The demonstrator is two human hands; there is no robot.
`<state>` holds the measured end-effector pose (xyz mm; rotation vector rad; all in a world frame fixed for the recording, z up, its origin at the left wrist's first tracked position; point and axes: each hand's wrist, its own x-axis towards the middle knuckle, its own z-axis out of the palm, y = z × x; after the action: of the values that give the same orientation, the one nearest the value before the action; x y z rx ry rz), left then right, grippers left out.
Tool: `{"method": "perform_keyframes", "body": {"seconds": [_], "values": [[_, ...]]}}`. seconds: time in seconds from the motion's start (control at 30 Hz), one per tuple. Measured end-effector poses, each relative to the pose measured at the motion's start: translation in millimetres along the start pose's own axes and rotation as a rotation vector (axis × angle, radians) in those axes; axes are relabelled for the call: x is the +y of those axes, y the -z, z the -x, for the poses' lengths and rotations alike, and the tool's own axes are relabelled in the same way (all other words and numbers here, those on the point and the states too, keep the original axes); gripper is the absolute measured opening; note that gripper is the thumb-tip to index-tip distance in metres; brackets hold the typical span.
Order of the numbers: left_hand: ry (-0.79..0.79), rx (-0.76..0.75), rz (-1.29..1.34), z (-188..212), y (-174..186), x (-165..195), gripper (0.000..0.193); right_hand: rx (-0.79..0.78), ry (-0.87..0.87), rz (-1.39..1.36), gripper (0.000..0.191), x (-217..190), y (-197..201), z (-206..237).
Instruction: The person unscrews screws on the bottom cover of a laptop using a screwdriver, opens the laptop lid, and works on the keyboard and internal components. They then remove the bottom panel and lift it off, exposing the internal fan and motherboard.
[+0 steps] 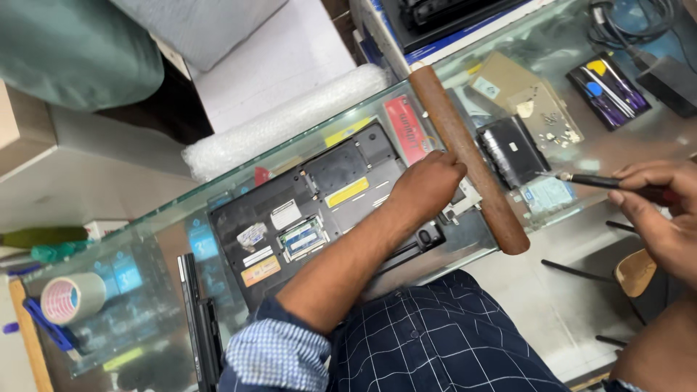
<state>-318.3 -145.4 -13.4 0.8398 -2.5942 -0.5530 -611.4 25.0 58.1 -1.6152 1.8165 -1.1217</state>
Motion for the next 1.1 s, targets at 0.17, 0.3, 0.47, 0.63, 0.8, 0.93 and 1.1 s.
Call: {"method": "perform_keyframes", "body": {"seconds": [0.17,0.3,0.47,0.63,0.8,0.93,1.1], "values": [[-0.286,-0.221,-0.228,-46.3,-24.6,-5.0,0.016,0.093,-0.059,0.053,0.01,24.6,10.8,39.7],[-0.374,-0.325,-0.365,-55.4,-30.0,-6.7,0.016,0.145,-0.081,0.143,0.01,28.3,14.3,51.9],[-0.351,-0.411,-0.327,-58.2,-29.4,-4.2,0.013,0.163,-0.079,0.243,0.01,25.5,18.0,51.0],[-0.314,-0.418,-0.318,-59.0,-23.5,-1.0,0.013,0.16,-0.046,0.218,0.01,21.4,15.6,39.5],[-0.31,-0.337,-0.275,-53.1,-23.0,-4.9,0.016,0.155,-0.014,0.199,0.012,42.7,13.3,41.7],[-0.331,-0.176,-0.256,-45.2,-19.9,2.0,0.021,0.171,-0.17,0.029,0.014,73.2,-1.6,43.6],[-0.135,-0.093,-0.129,-17.4,17.0,-0.4,0.024,0.14,-0.163,-0.029,0.017,89.7,-25.1,21.6]]}}
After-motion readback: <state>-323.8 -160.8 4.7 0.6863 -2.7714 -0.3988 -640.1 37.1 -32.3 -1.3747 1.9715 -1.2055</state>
